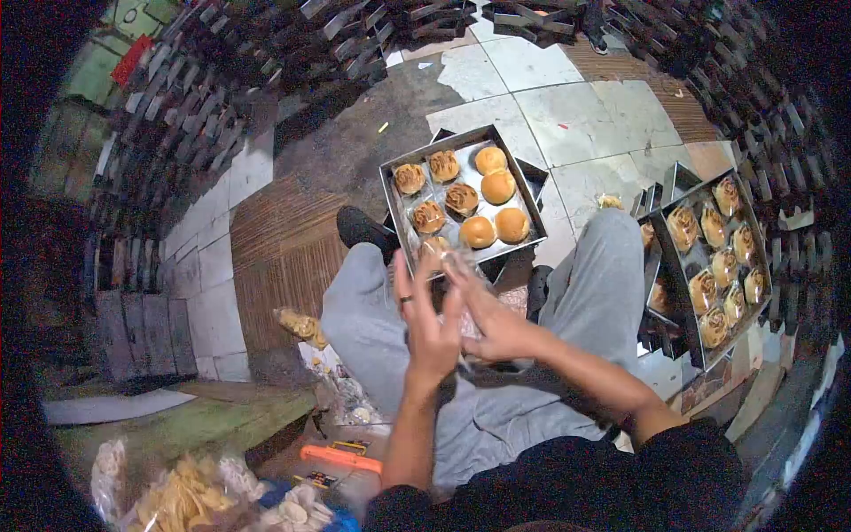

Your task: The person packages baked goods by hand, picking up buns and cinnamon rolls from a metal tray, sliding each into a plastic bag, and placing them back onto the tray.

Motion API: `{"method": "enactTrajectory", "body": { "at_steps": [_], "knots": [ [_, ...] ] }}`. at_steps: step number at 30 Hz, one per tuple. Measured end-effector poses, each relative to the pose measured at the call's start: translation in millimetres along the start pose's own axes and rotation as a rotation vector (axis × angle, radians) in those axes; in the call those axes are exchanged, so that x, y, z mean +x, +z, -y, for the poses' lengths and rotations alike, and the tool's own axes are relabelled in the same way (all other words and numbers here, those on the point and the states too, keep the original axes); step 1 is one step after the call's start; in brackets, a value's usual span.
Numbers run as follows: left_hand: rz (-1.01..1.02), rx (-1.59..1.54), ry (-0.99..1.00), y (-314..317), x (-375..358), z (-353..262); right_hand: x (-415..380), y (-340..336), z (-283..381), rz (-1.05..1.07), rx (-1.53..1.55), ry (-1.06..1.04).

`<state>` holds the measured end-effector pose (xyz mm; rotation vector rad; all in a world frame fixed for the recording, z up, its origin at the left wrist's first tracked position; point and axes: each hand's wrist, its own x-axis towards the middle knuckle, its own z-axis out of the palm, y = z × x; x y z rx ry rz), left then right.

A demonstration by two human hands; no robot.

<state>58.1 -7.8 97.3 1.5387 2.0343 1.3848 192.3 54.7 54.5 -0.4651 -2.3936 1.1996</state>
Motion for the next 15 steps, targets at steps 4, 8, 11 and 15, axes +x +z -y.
{"method": "enactTrajectory", "body": {
  "at_steps": [4, 8, 11, 15],
  "knots": [
    [-0.063, -0.816, -0.785, 20.7, 6.1, 88.1, 32.5, 45.0, 34.5, -0.147, 0.3, 0.215],
    [-0.575, -1.016, -0.867, -24.1, 36.9, 164.0, 64.3, 64.4, -52.0, -0.086, 0.013, 0.314],
    [-0.545, -0.994, -0.866, -44.6, 43.6, 153.5, 88.9, 70.3, -201.4, -0.053, -0.28, 0.607],
    [-0.456, -0.988, -0.839, -43.4, 46.0, 138.2, 103.5, 54.9, -319.9, 0.123, -0.641, 0.495]
  ]
}}
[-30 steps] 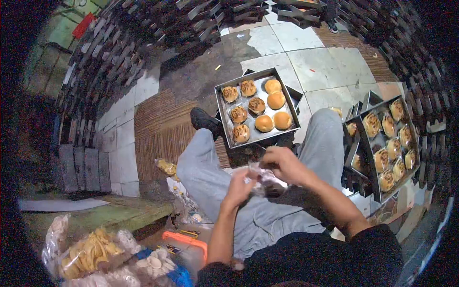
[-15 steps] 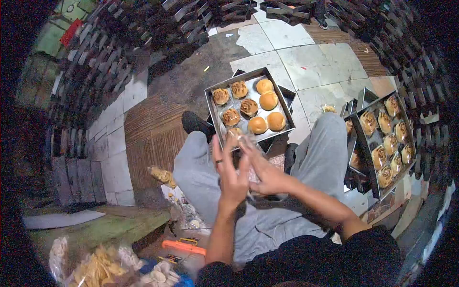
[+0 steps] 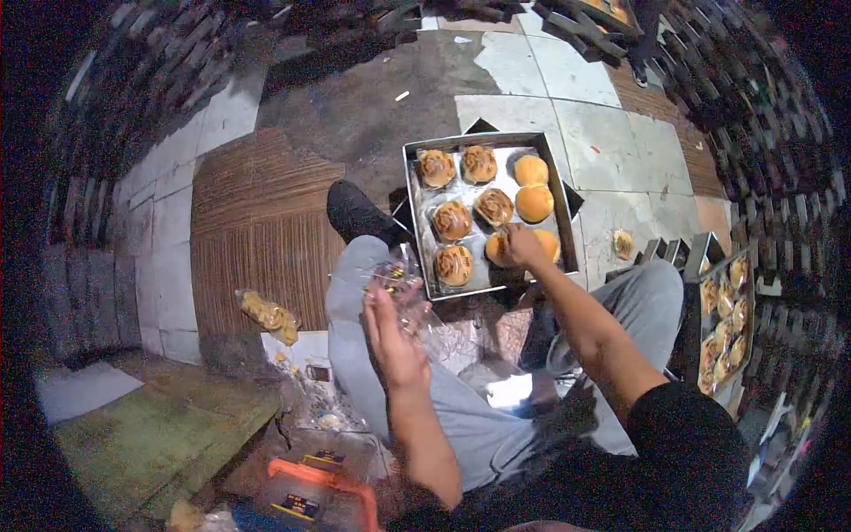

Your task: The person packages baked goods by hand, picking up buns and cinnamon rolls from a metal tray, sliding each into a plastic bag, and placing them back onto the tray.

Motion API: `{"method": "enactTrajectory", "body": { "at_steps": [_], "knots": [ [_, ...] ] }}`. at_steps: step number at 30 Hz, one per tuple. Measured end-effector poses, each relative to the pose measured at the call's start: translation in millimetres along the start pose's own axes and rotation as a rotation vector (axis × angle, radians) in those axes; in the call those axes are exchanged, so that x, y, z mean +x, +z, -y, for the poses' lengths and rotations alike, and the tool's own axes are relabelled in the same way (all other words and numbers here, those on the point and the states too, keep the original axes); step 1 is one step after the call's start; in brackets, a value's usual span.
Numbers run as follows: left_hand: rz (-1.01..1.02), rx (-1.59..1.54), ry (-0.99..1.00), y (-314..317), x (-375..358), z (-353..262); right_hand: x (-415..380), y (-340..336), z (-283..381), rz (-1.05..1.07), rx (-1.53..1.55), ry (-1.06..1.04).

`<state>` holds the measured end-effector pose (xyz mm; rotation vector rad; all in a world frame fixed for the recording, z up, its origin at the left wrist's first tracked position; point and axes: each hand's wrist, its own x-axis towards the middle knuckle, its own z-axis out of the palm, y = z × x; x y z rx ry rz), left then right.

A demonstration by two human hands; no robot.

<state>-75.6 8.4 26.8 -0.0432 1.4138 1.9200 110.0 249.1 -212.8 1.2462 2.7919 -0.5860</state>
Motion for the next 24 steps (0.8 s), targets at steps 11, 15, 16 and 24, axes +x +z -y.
{"method": "enactTrajectory", "body": {
  "at_steps": [11, 15, 16, 24],
  "knots": [
    [0.148, -0.085, -0.053, 9.2, -4.7, 6.9, -93.3, -15.6, 29.0, -0.091, -0.059, -0.316],
    [0.15, -0.253, -0.132, 10.3, -8.4, 21.5, -137.5, -80.2, 52.1, 0.015, 1.274, 0.315],
    [0.158, -0.323, -0.21, 9.9, -8.8, 22.6, -150.6, -110.9, 66.3, 0.064, 1.824, 0.49],
    [0.185, -0.442, -0.131, -3.4, -49.5, 5.2, -220.6, -225.2, 168.0, 0.329, 1.547, -0.272]
  ]
}}
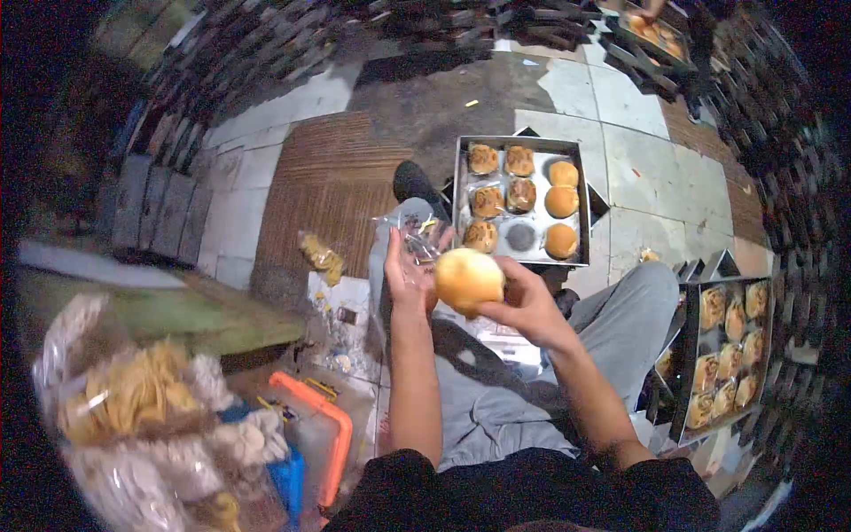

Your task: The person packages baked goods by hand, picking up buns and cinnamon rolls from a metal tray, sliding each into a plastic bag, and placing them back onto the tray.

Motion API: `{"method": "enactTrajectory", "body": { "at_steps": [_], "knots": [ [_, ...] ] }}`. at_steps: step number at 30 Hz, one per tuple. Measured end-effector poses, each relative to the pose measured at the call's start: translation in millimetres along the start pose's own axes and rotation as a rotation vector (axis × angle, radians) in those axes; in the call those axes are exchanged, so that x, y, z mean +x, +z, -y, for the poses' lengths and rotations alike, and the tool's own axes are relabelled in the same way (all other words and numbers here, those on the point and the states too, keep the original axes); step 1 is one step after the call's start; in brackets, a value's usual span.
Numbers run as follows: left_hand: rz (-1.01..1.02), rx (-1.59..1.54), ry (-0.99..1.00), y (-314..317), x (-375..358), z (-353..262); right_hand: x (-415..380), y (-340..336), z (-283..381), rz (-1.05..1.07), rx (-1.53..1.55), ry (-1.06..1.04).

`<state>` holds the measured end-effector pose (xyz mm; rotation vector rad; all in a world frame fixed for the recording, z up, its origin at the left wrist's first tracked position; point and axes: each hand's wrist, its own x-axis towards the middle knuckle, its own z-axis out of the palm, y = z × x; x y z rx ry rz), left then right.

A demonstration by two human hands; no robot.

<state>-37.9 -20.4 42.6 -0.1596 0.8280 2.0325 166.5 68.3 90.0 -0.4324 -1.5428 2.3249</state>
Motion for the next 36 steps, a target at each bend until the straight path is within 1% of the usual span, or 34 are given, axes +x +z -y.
{"method": "enactTrajectory", "body": {
  "at_steps": [2, 3, 4, 5, 6, 7, 8, 9, 10, 11, 12, 13, 15, 16, 17, 18, 19, 20, 21, 22, 23, 24, 25, 26, 27, 28, 29, 30, 31, 32, 34, 35, 36],
  "knots": [
    [0.079, 0.023, 0.049, 19.7, -24.9, -7.3, 1.4, 27.1, 10.8, -0.076, -0.732, -0.385],
    [0.072, -0.026, 0.037, 19.6, -29.0, -10.0, 2.8, 33.9, 6.9, -0.085, -0.882, -0.662],
    [0.069, -0.075, 0.022, 20.2, -30.9, -11.6, -3.2, 37.2, 5.5, -0.013, -0.906, -0.705],
    [0.132, -0.124, 0.084, 20.3, -35.1, -7.2, -7.2, 37.2, 0.0, 0.016, -0.951, -0.71],
    [0.136, -0.126, 0.09, 18.3, -36.0, 0.5, -7.9, 36.7, -6.5, 0.041, -0.999, -0.708],
    [0.097, -0.087, 0.155, 13.8, -36.4, 11.6, -3.9, 36.8, -9.2, 0.04, -1.004, -0.703],
    [0.06, -0.051, 0.214, 9.8, -35.8, 24.7, 2.5, 34.8, -10.2, -0.025, -1.01, -0.649],
    [0.077, 0.014, 0.173, 8.7, -35.2, 37.5, 7.3, 31.5, -11.1, -0.091, -1.02, -0.596],
    [0.052, 0.071, 0.239, 9.3, -33.1, 44.8, 7.2, 29.3, -13.9, -0.098, -1.033, -0.585],
    [-0.025, -0.006, 0.219, -6.0, -23.2, 45.2, 5.9, 28.2, -17.7, -0.091, -1.002, -0.557],
    [-0.102, -0.083, 0.2, -6.4, -17.6, 39.0, 5.8, 27.4, -21.5, -0.083, -0.972, -0.53],
    [-0.101, -0.094, 0.184, -5.1, -15.7, 41.1, 5.9, 28.4, -25.8, -0.02, -0.977, -0.496],
    [-0.148, 0.036, 0.317, 8.5, -21.2, 46.2, 14.9, 26.7, -38.4, -0.053, -1.029, -0.443],
    [-0.154, 0.176, 0.355, 17.4, -26.3, 56.7, 21.5, 28.0, -39.0, -0.079, -1.069, -0.411],
    [-0.158, 0.32, 0.391, 25.1, -26.1, 59.6, 25.7, 31.6, -37.4, -0.136, -1.004, -0.342],
    [-0.164, 0.464, 0.428, 29.8, -25.8, 59.5, 27.0, 32.0, -29.7, -0.139, -1.018, -0.33],
    [-0.107, 0.281, 0.31, 27.9, -24.8, 55.5, 27.3, 32.4, -21.7, -0.062, -1.005, -0.28],
    [-0.102, 0.06, 0.081, 18.7, -18.4, 44.4, 27.8, 33.5, -16.2, 0.019, -0.989, -0.229],
    [-0.054, -0.081, 0.063, 8.1, -9.3, 36.1, 26.7, 37.2, -15.3, -0.016, -0.752, -0.223],
    [-0.003, -0.219, 0.051, -2.3, -1.2, 32.6, 28.2, 41.2, -10.2, -0.006, -0.756, -0.216],
    [0.09, -0.249, 0.06, -10.0, 2.4, 34.7, 30.0, 46.0, -2.9, -0.13, -0.657, -0.01],
    [0.085, -0.253, 0.062, -4.8, -1.7, 36.1, 29.8, 50.3, 0.4, -0.257, -0.55, 0.195],
    [0.082, -0.13, 0.055, 3.5, -7.4, 39.9, 32.8, 51.6, -5.6, -0.202, -0.553, 0.059],
    [0.084, -0.005, 0.052, 10.5, -10.3, 41.5, 30.7, 51.7, -14.2, -0.137, -0.781, 0.049],
    [0.068, -0.071, 0.02, 4.1, -6.4, 44.1, 20.6, 52.0, -13.0, -0.006, -0.803, -0.015],
    [0.087, -0.04, 0.1, -1.1, -5.0, 37.9, 13.6, 51.7, -4.7, 0.126, -0.823, -0.087],
    [0.084, -0.094, 0.118, -6.9, -3.3, 29.7, 3.6, 47.5, 11.5, 0.461, -0.672, 0.072],
    [0.071, -0.149, 0.132, -8.9, -8.3, 19.8, -2.2, 44.5, 20.4, 0.696, -0.534, 0.19],
    [0.065, -0.264, 0.131, -9.2, -13.6, 11.7, -9.7, 41.8, 20.9, 0.582, -0.522, 0.15],
    [0.069, -0.255, 0.148, -5.3, -19.6, 11.0, -13.6, 39.1, 20.7, 0.47, -0.512, 0.105],
    [0.15, -0.222, 0.136, 4.8, -35.6, 15.7, -0.6, 49.7, 15.3, -0.116, -0.585, -0.035],
    [0.234, -0.136, 0.047, -18.8, -24.7, 31.6, 5.5, 59.8, 12.9, -0.162, -0.637, -0.232],
    [0.026, 0.018, 0.187, -15.3, -20.0, 50.8, 2.2, 58.4, -3.4, -0.039, -0.731, -0.122]
  ]
}}
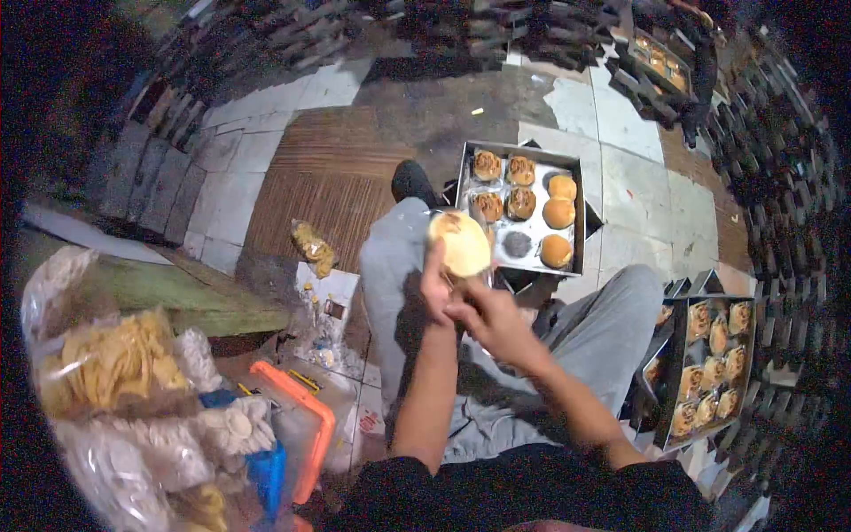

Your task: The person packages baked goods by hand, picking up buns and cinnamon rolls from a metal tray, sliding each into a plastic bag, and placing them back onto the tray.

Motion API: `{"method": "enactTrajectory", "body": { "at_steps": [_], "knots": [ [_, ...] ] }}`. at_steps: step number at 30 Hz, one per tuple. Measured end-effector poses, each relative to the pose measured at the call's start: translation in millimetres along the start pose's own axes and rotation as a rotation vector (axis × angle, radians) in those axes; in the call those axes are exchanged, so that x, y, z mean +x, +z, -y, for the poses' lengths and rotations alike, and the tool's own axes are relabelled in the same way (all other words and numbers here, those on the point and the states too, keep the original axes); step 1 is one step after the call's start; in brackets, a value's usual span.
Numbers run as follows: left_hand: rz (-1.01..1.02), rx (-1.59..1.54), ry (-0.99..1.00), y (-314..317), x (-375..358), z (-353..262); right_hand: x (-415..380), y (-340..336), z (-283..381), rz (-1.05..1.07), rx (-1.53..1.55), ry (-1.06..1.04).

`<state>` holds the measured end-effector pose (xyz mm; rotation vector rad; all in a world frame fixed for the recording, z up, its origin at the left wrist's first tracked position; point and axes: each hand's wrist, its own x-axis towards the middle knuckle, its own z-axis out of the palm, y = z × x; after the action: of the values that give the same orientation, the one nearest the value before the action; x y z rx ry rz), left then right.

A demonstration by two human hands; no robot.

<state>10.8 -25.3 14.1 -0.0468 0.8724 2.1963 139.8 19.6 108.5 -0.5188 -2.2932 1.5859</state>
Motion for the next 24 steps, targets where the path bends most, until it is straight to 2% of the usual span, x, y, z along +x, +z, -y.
{"method": "enactTrajectory", "body": {
  "at_steps": [2, 3, 4, 6, 8, 9, 10, 12, 14, 15, 16, 18, 19, 20, 21, 22, 24],
  "knots": [
    [-0.004, -0.12, -0.055, 24.7, -13.8, -21.8, -24.6, -1.3, 5.4, 0.2, -0.148, -0.102],
    [0.027, -0.103, 0.017, 14.5, -7.6, -30.1, -30.8, -18.7, 21.8, 0.575, 0.137, -0.129],
    [0.037, -0.15, -0.043, 14.3, -10.8, -49.9, -34.8, -29.6, 28.1, 0.788, 0.257, -0.179],
    [0.157, -0.27, -0.024, 23.3, -18.9, -66.3, -41.5, -28.0, 7.8, 0.462, 0.182, -0.151],
    [0.111, -0.272, 0.0, 42.6, -36.4, -56.4, -22.8, -21.2, 15.8, -0.002, 0.216, 0.106],
    [0.379, -0.262, -0.111, 17.0, -30.0, -41.2, -13.8, -12.4, 26.9, -0.053, 0.33, 0.03],
    [0.021, 0.112, 0.101, 6.7, -14.9, -15.8, -13.0, 7.7, 17.9, -0.091, 0.188, -0.111],
    [0.028, -0.102, 0.024, 27.1, -26.6, -32.6, -25.9, 13.4, 0.9, 0.175, 0.029, -0.162],
    [0.072, -0.171, 0.002, 19.0, -22.2, -62.0, -31.4, -18.0, 30.9, 0.919, 0.35, -0.274],
    [0.033, -0.216, -0.012, 24.8, -29.9, -78.8, -31.3, -25.2, 28.3, 1.023, 0.369, -0.205],
    [0.031, -0.214, -0.011, 26.3, -32.0, -82.5, -26.8, -22.7, 28.7, 1.024, 0.372, -0.206],
    [0.129, -0.27, 0.067, 28.7, -36.9, -81.5, -18.4, -14.0, 28.8, 0.133, 0.196, 0.123],
    [0.064, -0.236, 0.074, 38.2, -42.7, -73.6, -9.0, 3.1, 21.6, 0.035, 0.218, -0.011],
    [0.357, -0.263, -0.115, -0.4, -21.8, -61.9, 1.6, 22.5, 17.1, -0.064, 0.233, -0.149],
    [0.286, -0.126, 0.053, 10.0, -26.4, -59.1, -2.1, 34.5, 23.5, -0.077, 0.137, -0.06],
    [0.211, 0.012, 0.216, 22.3, -32.5, -57.9, -4.8, 33.7, 23.1, 0.044, 0.004, -0.158],
    [0.13, -0.231, 0.113, 17.5, -23.7, -82.2, -17.1, 7.2, 42.3, 0.698, 0.261, -0.27]
  ]
}}
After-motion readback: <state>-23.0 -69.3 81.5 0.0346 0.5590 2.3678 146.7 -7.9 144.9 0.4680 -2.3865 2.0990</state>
